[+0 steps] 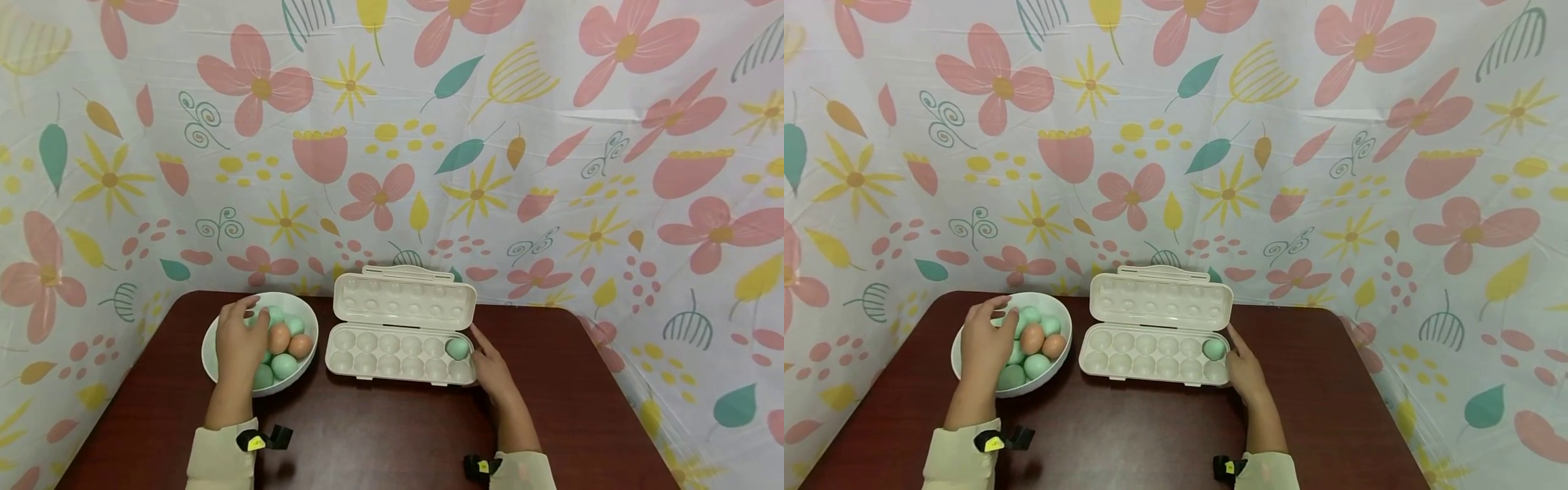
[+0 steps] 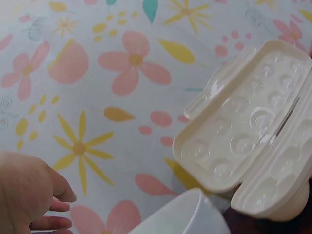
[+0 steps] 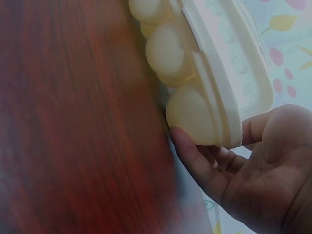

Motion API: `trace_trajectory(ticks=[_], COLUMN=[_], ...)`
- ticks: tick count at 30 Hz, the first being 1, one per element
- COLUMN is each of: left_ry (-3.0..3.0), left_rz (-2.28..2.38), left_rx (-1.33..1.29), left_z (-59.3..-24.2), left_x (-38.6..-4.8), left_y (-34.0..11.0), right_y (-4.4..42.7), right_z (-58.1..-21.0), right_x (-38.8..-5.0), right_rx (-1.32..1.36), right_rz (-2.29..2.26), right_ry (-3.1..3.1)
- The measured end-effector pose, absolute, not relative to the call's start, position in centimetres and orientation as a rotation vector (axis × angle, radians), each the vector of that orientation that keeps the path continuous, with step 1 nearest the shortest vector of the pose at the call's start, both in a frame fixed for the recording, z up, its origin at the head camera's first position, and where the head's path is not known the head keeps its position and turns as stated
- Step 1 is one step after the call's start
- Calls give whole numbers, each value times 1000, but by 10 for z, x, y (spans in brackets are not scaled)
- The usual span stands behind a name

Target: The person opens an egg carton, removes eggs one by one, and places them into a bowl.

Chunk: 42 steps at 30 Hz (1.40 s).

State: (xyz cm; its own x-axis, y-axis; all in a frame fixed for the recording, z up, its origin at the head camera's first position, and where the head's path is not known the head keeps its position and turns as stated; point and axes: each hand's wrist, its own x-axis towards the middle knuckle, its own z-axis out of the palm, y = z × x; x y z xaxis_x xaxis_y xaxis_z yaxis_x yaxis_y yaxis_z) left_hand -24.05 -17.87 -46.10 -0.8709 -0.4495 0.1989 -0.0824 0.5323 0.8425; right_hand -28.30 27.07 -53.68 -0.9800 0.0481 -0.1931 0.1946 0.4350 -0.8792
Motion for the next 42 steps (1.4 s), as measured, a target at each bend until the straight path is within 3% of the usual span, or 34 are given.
trace_trajectory(ticks=[20, 42], left_ry=[-2490, -2605], left_rz=[-1293, -1269], left_rx=[69, -380], left_z=[-451, -474], left_x=[-239, -253], left_y=[-123, -30], right_y=[272, 271], right_z=[-535, -535], right_x=[-280, -282], right_rx=[239, 204], right_rz=[-1655, -1563], right_ry=[2482, 2561])
